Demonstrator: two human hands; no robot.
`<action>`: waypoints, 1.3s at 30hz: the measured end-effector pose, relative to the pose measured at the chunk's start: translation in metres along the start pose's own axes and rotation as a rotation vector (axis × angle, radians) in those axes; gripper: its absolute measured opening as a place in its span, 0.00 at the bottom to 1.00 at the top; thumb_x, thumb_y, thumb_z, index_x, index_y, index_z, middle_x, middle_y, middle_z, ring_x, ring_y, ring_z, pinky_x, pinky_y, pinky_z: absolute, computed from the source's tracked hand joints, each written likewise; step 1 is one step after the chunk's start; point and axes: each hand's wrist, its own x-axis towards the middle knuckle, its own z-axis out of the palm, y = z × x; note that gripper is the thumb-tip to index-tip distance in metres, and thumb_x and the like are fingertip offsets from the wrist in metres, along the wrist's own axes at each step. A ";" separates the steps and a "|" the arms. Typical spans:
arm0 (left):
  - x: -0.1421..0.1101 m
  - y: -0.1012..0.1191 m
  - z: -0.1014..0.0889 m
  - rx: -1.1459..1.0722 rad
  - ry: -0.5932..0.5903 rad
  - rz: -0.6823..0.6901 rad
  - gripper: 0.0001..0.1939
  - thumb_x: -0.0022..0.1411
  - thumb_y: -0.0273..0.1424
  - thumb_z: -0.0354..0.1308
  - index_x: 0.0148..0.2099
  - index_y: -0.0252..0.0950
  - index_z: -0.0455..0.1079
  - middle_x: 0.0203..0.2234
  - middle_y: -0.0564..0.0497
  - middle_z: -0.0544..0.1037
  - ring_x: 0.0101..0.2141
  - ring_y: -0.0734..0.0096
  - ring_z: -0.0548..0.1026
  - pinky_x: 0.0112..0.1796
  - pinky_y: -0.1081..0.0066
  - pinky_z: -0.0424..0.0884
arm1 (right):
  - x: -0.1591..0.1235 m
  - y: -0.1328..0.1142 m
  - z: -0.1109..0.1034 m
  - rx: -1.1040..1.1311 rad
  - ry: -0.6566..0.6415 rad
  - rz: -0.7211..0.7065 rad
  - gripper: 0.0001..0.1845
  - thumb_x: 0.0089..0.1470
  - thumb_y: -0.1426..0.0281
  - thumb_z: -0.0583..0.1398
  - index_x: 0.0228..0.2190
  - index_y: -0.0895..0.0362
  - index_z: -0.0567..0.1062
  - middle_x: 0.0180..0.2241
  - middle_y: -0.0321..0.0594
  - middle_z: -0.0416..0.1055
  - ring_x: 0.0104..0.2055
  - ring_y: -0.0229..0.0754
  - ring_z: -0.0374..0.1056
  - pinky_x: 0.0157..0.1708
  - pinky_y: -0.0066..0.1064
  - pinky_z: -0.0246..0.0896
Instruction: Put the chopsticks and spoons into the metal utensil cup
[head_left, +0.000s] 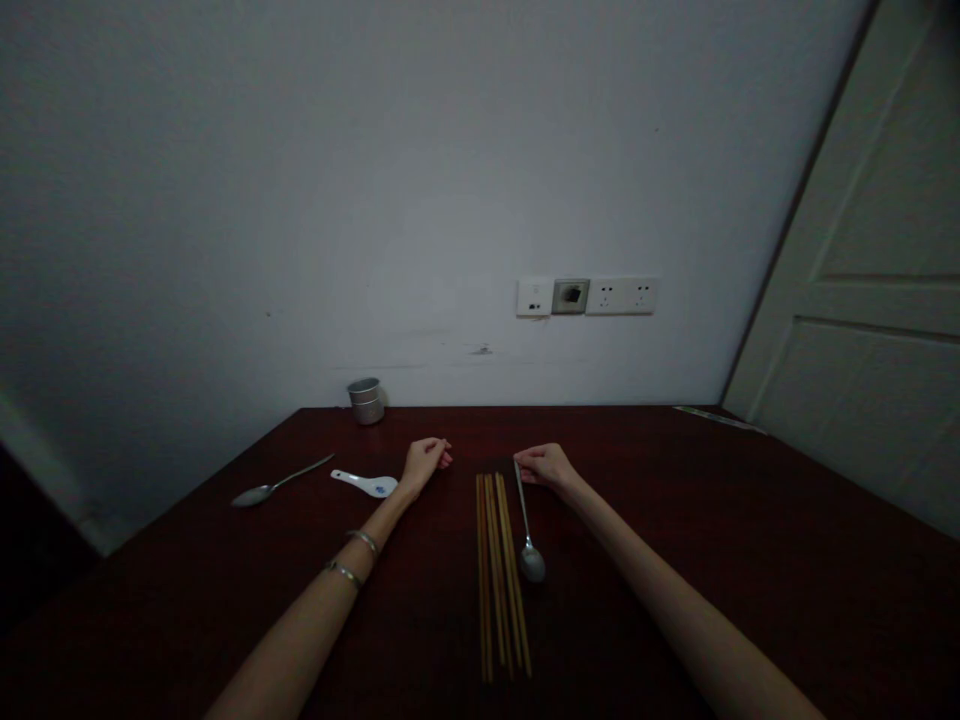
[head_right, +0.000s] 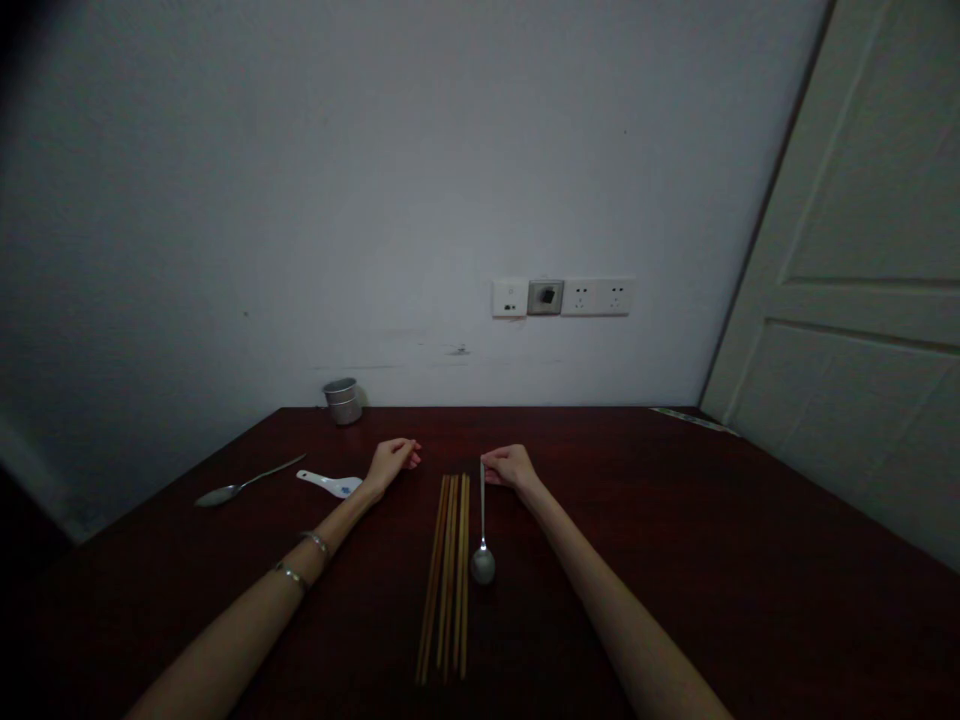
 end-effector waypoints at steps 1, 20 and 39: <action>0.000 0.000 0.000 0.003 0.000 0.003 0.12 0.53 0.35 0.53 0.28 0.29 0.68 0.16 0.51 0.71 0.18 0.77 0.69 0.22 0.77 0.66 | 0.000 0.000 0.001 -0.007 -0.004 0.003 0.05 0.38 0.77 0.64 0.17 0.63 0.72 0.12 0.35 0.68 0.13 0.30 0.63 0.15 0.19 0.64; 0.001 -0.003 -0.001 0.007 0.005 0.031 0.12 0.51 0.36 0.52 0.29 0.30 0.68 0.16 0.52 0.71 0.18 0.76 0.69 0.22 0.76 0.65 | 0.005 0.009 0.007 -0.175 0.009 -0.010 0.05 0.42 0.78 0.61 0.19 0.62 0.70 0.11 0.30 0.64 0.14 0.30 0.63 0.16 0.21 0.64; 0.004 -0.008 -0.001 0.012 0.006 0.047 0.11 0.51 0.34 0.52 0.28 0.30 0.68 0.16 0.51 0.71 0.18 0.77 0.69 0.22 0.76 0.65 | 0.004 0.014 0.009 -0.541 0.052 -0.099 0.07 0.33 0.78 0.64 0.21 0.63 0.72 0.19 0.36 0.70 0.15 0.33 0.66 0.14 0.21 0.63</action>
